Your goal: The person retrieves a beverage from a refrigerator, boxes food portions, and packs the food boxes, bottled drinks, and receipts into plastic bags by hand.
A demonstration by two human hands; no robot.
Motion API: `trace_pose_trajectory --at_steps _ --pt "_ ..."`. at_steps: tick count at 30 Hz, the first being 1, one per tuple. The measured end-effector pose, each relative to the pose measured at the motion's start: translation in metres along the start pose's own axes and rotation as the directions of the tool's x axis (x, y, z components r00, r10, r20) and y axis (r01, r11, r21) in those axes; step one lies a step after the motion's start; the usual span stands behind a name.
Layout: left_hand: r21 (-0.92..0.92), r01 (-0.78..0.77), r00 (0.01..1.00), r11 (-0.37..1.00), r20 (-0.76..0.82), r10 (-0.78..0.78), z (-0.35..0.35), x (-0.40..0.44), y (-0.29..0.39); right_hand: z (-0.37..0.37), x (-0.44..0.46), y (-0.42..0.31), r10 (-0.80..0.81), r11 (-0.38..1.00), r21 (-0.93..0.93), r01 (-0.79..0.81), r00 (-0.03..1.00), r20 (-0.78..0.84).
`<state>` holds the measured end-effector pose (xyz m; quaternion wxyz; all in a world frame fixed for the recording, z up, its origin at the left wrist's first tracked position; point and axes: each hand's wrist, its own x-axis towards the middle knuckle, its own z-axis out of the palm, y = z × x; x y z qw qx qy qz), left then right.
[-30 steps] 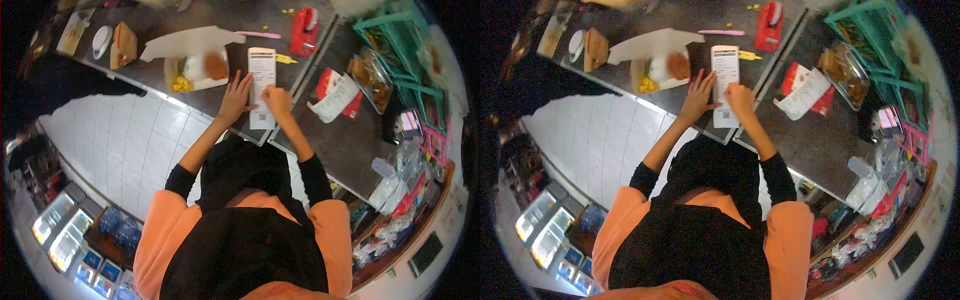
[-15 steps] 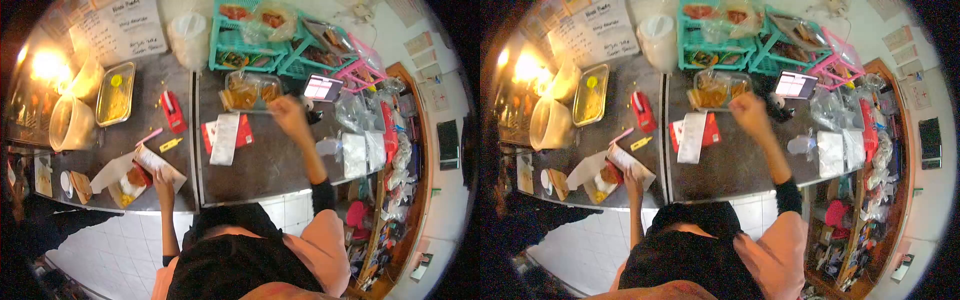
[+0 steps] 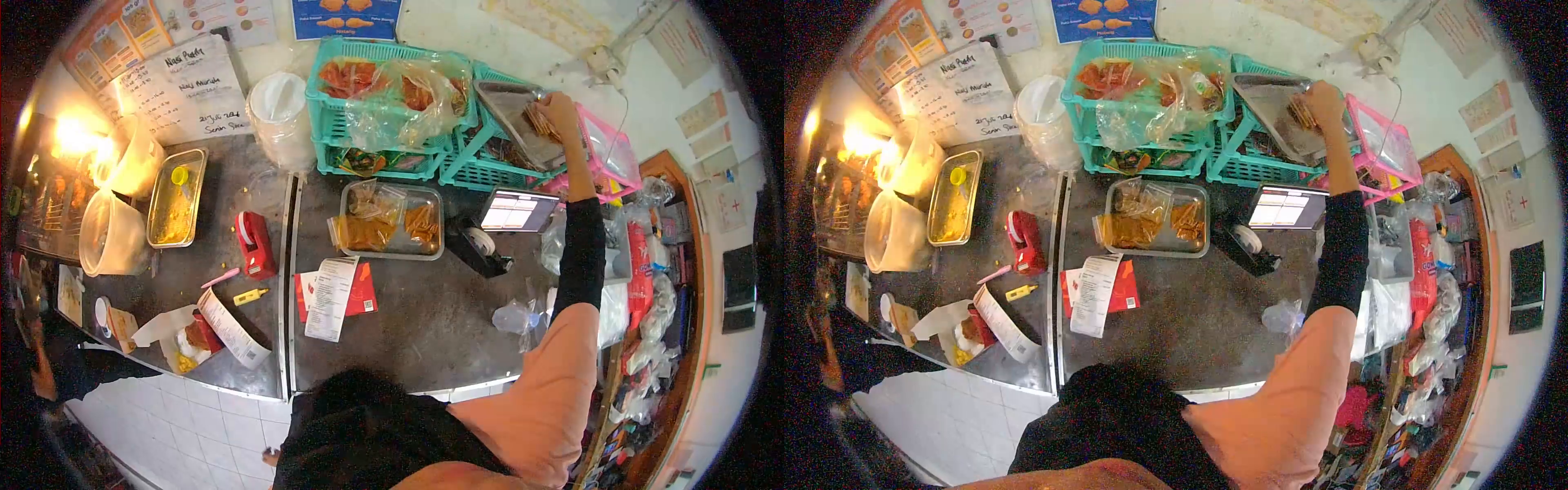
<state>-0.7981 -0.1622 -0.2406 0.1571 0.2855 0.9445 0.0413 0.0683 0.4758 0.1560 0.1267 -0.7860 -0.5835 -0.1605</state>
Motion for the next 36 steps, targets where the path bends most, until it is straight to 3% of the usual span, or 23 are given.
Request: trace_pose_trajectory --at_steps 3,5,9,11,12,14,18,19,20,21,22,23,24,25,26,27,29,31,33,34,35,36 --pt "0.078 0.101 0.964 0.992 0.237 -0.117 -0.006 -0.018 0.002 -0.006 0.002 -0.005 -0.033 0.998 -0.059 0.036 0.997 0.063" --pt "0.049 0.091 0.932 0.995 0.347 -0.102 0.005 -0.019 0.022 -0.007 0.002 -0.002 -0.083 0.989 -0.129 0.069 0.991 -0.102" --pt "-0.101 0.065 0.869 0.993 0.495 -0.007 0.023 -0.014 0.073 0.005 0.044 0.049 -0.094 0.988 -0.138 0.076 0.988 -0.122" --pt "-0.173 0.054 0.843 0.983 0.536 0.048 0.032 -0.010 0.093 -0.028 0.054 0.048 -0.045 0.991 -0.114 0.070 0.976 0.211" --pt "-0.205 0.049 0.830 0.978 0.552 0.074 0.037 -0.009 0.102 -0.038 0.058 0.046 -0.056 0.990 -0.114 0.081 0.976 0.208" --pt "-0.245 0.041 0.807 0.969 0.579 0.112 0.044 -0.009 0.117 -0.055 0.063 0.046 -0.154 0.986 0.062 0.154 0.988 -0.001" --pt "-0.299 0.027 0.765 0.954 0.621 0.173 0.060 -0.004 0.122 -0.080 0.056 0.028 -0.342 0.938 -0.067 0.341 0.940 -0.004" --pt "-0.309 0.028 0.759 0.951 0.625 0.181 0.063 -0.002 0.117 -0.092 0.053 0.015 -0.344 0.939 0.026 0.344 0.939 -0.018" --pt "-0.319 0.020 0.750 0.948 0.631 0.196 0.068 -0.002 0.111 -0.104 0.051 -0.001 -0.356 0.925 0.131 0.357 0.934 -0.028" --pt "-0.326 0.017 0.743 0.945 0.637 0.206 0.071 -0.003 0.102 -0.122 0.052 -0.021 -0.338 0.940 0.079 0.332 0.938 0.080" --pt "-0.329 0.000 0.738 0.944 0.638 0.222 0.075 -0.007 0.090 -0.136 0.042 -0.043 -0.279 0.934 0.251 0.254 0.958 0.069" --pt "-0.336 -0.024 0.727 0.941 0.640 0.247 0.079 -0.008 0.077 -0.160 0.020 -0.075 -0.437 0.864 0.260 0.431 0.899 -0.040" --pt "-0.346 -0.047 0.719 0.937 0.639 0.272 0.087 -0.009 0.060 -0.172 0.012 -0.100 -0.495 0.846 0.198 0.495 0.867 -0.054" --pt "-0.366 -0.085 0.715 0.927 0.625 0.312 0.098 -0.009 0.044 -0.181 0.004 -0.123 -0.592 0.778 0.277 0.564 0.805 0.025" --pt "-0.400 -0.122 0.709 0.908 0.605 0.362 0.110 -0.007 0.027 -0.171 -0.008 -0.145 -0.545 0.775 0.240 0.585 0.810 -0.215" --pt "-0.445 -0.164 0.704 0.880 0.572 0.421 0.124 -0.004 0.010 -0.182 -0.029 -0.180 -0.550 0.753 0.296 0.587 0.809 -0.206" --pt "-0.512 -0.217 0.703 0.831 0.509 0.498 0.155 0.006 -0.015 -0.203 -0.096 -0.276 -0.620 0.704 0.447 0.552 0.784 0.009" --pt "-0.459 -0.242 0.713 0.855 0.513 0.477 0.162 0.015 -0.025 -0.204 -0.159 -0.370 -0.745 0.622 0.540 0.567 0.642 0.183" --pt "-0.286 -0.285 0.736 0.915 0.546 0.400 0.151 0.028 -0.026 -0.175 -0.211 -0.449 -0.905 0.363 0.616 0.699 0.423 0.053" --pt "-0.292 -0.282 0.732 0.914 0.550 0.402 0.131 0.035 -0.021 -0.154 -0.239 -0.492 -0.930 0.251 0.775 0.580 0.366 0.028" --pt "-0.331 -0.143 0.722 0.933 0.610 0.327 0.101 0.042 -0.016 -0.128 -0.264 -0.533 -0.954 0.123 0.845 0.520 0.296 -0.044" --pt "-0.355 0.000 0.698 0.935 0.670 0.254 0.068 0.051 -0.007 -0.100 -0.287 -0.570 -0.969 0.093 0.852 0.515 0.243 -0.041"
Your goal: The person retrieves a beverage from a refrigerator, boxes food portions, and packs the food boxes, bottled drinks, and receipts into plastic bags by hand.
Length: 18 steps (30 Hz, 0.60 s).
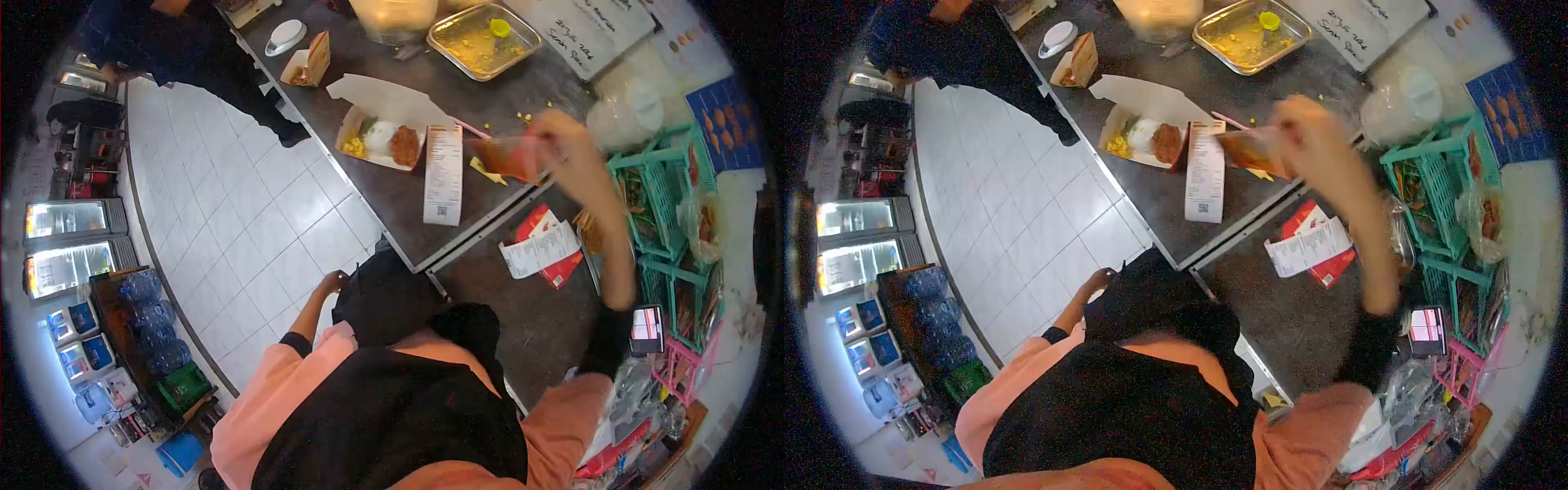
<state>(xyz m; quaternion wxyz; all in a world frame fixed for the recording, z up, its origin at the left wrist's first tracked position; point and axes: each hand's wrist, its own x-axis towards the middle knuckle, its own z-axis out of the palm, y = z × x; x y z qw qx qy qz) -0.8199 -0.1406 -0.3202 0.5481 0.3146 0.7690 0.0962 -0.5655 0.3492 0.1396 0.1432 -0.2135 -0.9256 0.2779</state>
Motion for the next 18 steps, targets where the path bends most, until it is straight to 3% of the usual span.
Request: trace_pose_trajectory --at_steps 1,5,6,7,8,10,12,14,17,18 --pt "-0.236 0.170 0.985 0.957 0.000 -0.175 -0.017 0.003 0.006 0.040 0.027 -0.007 -0.110 0.992 -0.059 0.107 0.993 -0.052" --pt "-0.139 -0.049 0.982 0.989 -0.185 0.023 -0.104 -0.009 0.039 0.150 0.109 -0.005 -0.062 0.993 -0.102 0.065 0.998 0.033" --pt "-0.152 -0.146 0.961 0.978 -0.258 0.103 -0.122 -0.009 0.042 0.164 0.125 -0.005 -0.134 0.969 -0.213 0.129 0.991 -0.011" --pt "-0.101 -0.119 0.951 0.988 -0.296 0.084 -0.141 -0.005 0.048 0.176 0.138 -0.005 -0.207 0.929 -0.321 0.183 0.977 -0.045" --pt "-0.050 -0.088 0.941 0.995 -0.331 0.066 -0.160 -0.006 0.062 0.183 0.147 -0.005 -0.192 0.933 -0.316 0.171 0.981 -0.036" --pt "0.149 -0.233 0.875 0.961 -0.399 0.274 -0.190 0.005 0.062 0.191 0.159 -0.002 -0.240 0.929 -0.314 0.194 0.964 -0.112" --pt "0.059 -0.222 0.841 0.973 -0.494 0.222 -0.224 -0.007 0.117 0.178 0.152 -0.012 -0.110 0.973 -0.216 0.079 0.984 -0.138" --pt "0.189 -0.334 0.713 0.923 -0.590 0.379 -0.255 -0.002 0.158 0.169 0.135 -0.001 0.079 0.997 0.000 -0.081 0.975 -0.208" --pt "0.204 -0.473 0.543 0.857 -0.699 0.466 -0.298 -0.003 0.254 0.165 0.113 0.028 0.174 0.984 0.038 -0.172 0.919 -0.353" --pt "0.190 -0.650 0.410 0.736 -0.728 0.550 -0.309 0.002 0.284 0.165 0.111 0.034 0.202 0.979 0.074 -0.189 0.885 -0.420"
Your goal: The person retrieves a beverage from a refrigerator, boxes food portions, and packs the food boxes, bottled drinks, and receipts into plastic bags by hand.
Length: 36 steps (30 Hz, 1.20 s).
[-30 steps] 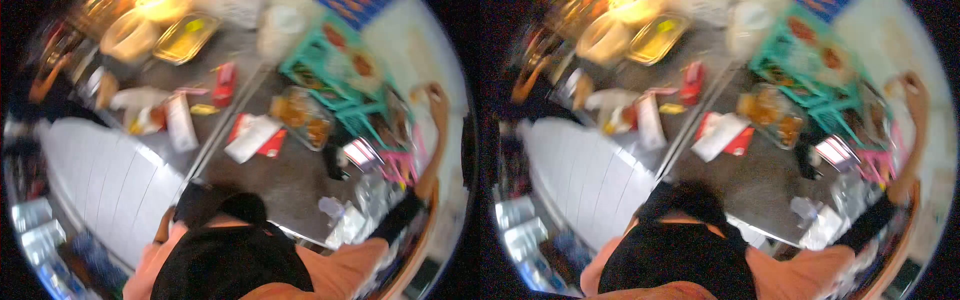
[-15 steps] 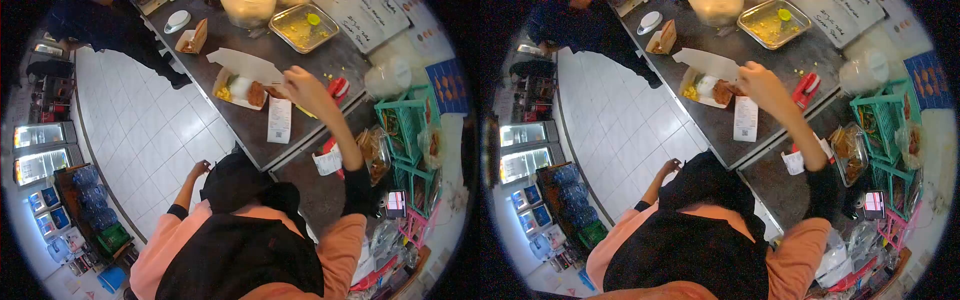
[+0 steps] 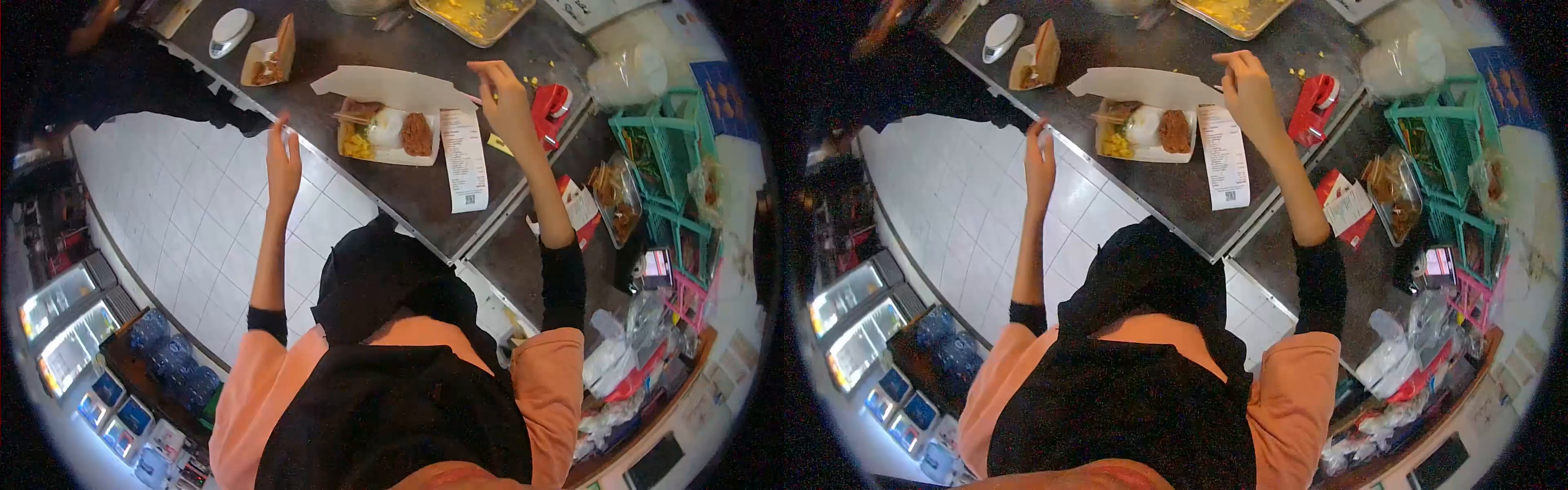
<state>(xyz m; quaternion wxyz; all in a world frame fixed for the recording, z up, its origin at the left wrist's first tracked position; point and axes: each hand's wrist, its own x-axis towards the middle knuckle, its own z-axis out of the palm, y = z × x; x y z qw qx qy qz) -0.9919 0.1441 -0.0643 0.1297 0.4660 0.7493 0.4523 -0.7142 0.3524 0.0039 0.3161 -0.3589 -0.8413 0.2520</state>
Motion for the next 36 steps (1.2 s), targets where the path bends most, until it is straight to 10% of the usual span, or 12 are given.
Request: trace_pose_trajectory --at_steps 4,6,7,8,9,10,13,15,22,28,36 --pt "0.061 -0.144 0.951 0.988 -0.266 0.155 0.031 0.062 0.104 0.020 -0.010 -0.003 0.187 0.936 0.258 -0.240 0.959 0.211" --pt "0.062 0.242 0.870 0.968 0.428 -0.245 0.029 0.080 0.069 0.052 -0.027 0.029 0.216 0.913 0.271 -0.304 0.926 0.309" --pt "0.021 -0.092 0.937 0.996 0.341 0.079 0.050 0.075 0.022 0.047 -0.035 -0.006 0.400 0.821 0.303 -0.484 0.866 0.300" --pt "0.157 -0.104 0.926 0.982 0.375 0.039 0.062 0.064 0.003 0.053 -0.035 -0.013 0.530 0.821 -0.024 -0.571 0.745 0.406" --pt "0.286 -0.058 0.898 0.957 0.433 -0.075 0.066 0.050 0.000 0.074 -0.054 -0.008 0.454 0.882 0.002 -0.471 0.852 0.262" --pt "0.268 -0.211 0.945 0.940 0.301 0.126 0.074 0.030 -0.013 0.100 -0.076 -0.007 0.359 0.896 -0.287 -0.337 0.933 0.026" --pt "0.261 -0.219 0.971 0.940 0.149 0.185 0.080 -0.002 -0.012 0.140 -0.097 0.000 0.394 0.855 -0.339 -0.393 0.916 -0.068" --pt "-0.003 0.269 0.924 0.963 0.283 -0.257 0.081 -0.005 -0.010 0.144 -0.095 0.002 0.542 0.832 0.168 -0.530 0.840 -0.033" --pt "-0.390 0.470 0.844 0.792 0.462 -0.274 0.065 0.014 -0.041 0.122 -0.090 0.060 0.494 0.657 0.516 -0.549 0.831 0.255" --pt "-0.056 0.570 0.690 0.820 0.575 -0.441 0.037 0.055 -0.015 0.076 -0.035 0.052 0.529 0.589 0.211 -0.780 0.570 0.629" --pt "0.083 0.469 0.712 0.879 0.554 -0.432 0.036 0.033 -0.004 0.083 -0.056 0.042 0.586 0.570 0.278 -0.773 0.619 0.522"
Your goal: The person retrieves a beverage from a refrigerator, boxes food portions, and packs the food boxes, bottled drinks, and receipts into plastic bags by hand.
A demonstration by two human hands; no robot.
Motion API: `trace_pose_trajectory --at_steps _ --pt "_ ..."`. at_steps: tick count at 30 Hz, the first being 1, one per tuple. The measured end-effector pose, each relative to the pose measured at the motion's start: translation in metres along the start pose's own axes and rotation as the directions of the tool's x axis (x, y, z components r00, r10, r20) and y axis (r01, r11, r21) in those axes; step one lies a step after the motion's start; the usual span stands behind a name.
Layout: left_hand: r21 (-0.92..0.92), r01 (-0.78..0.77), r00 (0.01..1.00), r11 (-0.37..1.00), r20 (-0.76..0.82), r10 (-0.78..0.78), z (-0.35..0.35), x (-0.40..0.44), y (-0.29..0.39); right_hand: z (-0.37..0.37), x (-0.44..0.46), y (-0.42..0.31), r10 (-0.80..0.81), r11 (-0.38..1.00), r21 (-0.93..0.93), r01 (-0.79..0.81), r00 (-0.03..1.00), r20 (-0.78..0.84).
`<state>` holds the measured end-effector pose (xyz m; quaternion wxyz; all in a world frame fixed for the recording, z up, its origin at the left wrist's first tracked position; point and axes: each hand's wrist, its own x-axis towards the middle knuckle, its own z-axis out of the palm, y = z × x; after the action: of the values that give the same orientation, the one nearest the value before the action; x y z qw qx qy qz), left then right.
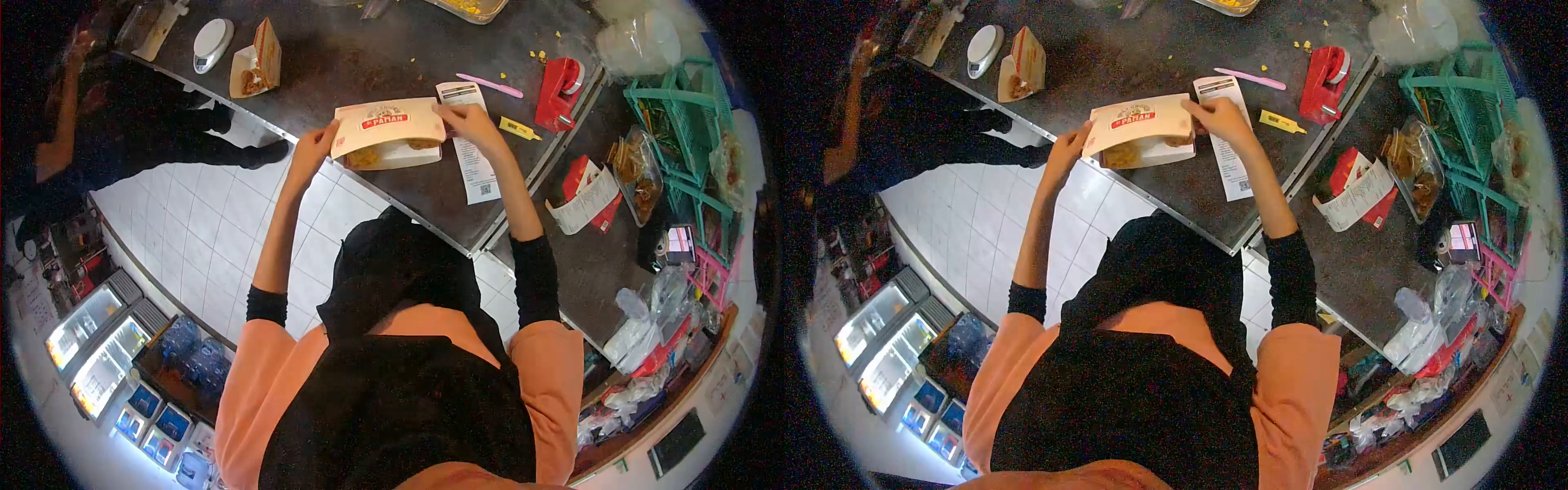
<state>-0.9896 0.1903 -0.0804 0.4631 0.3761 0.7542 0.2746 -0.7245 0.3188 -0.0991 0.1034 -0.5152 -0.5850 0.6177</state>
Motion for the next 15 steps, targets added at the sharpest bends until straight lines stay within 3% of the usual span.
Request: trace_pose_trajectory --at_steps 2,4,6,8,10,12,13,15 --pt "0.005 0.007 1.000 1.000 0.019 -0.007 0.001 0.002 -0.004 -0.002 -0.003 -0.007 0.051 0.995 0.085 -0.051 0.999 0.007" --pt "-0.006 0.062 0.997 0.998 -0.043 -0.062 0.003 0.001 -0.002 -0.002 -0.004 -0.009 0.059 0.998 -0.005 -0.059 0.998 -0.002" --pt "-0.023 0.052 0.999 0.998 -0.002 -0.052 0.008 -0.001 -0.005 0.002 -0.003 0.001 0.023 1.000 -0.012 -0.023 1.000 0.005" --pt "-0.017 -0.138 0.986 0.990 -0.100 0.135 0.017 -0.001 -0.011 0.007 -0.002 0.012 -0.044 0.999 -0.015 0.043 0.998 -0.039" --pt "0.003 -0.094 0.986 0.996 -0.139 0.093 0.021 0.002 -0.023 0.009 0.009 0.032 -0.061 0.997 0.054 0.063 0.998 -0.029" --pt "-0.029 -0.171 0.974 0.985 -0.156 0.165 0.020 0.005 -0.027 0.010 0.008 0.030 -0.074 0.997 -0.027 0.072 0.994 -0.082" --pt "-0.026 -0.166 0.975 0.986 -0.152 0.160 0.018 0.007 -0.029 0.005 0.009 0.029 -0.056 0.998 0.018 0.056 0.998 -0.043" --pt "-0.098 0.036 0.996 0.995 -0.078 -0.043 0.008 0.011 -0.024 -0.007 0.007 0.005 -0.020 0.999 0.028 0.020 1.000 0.022"
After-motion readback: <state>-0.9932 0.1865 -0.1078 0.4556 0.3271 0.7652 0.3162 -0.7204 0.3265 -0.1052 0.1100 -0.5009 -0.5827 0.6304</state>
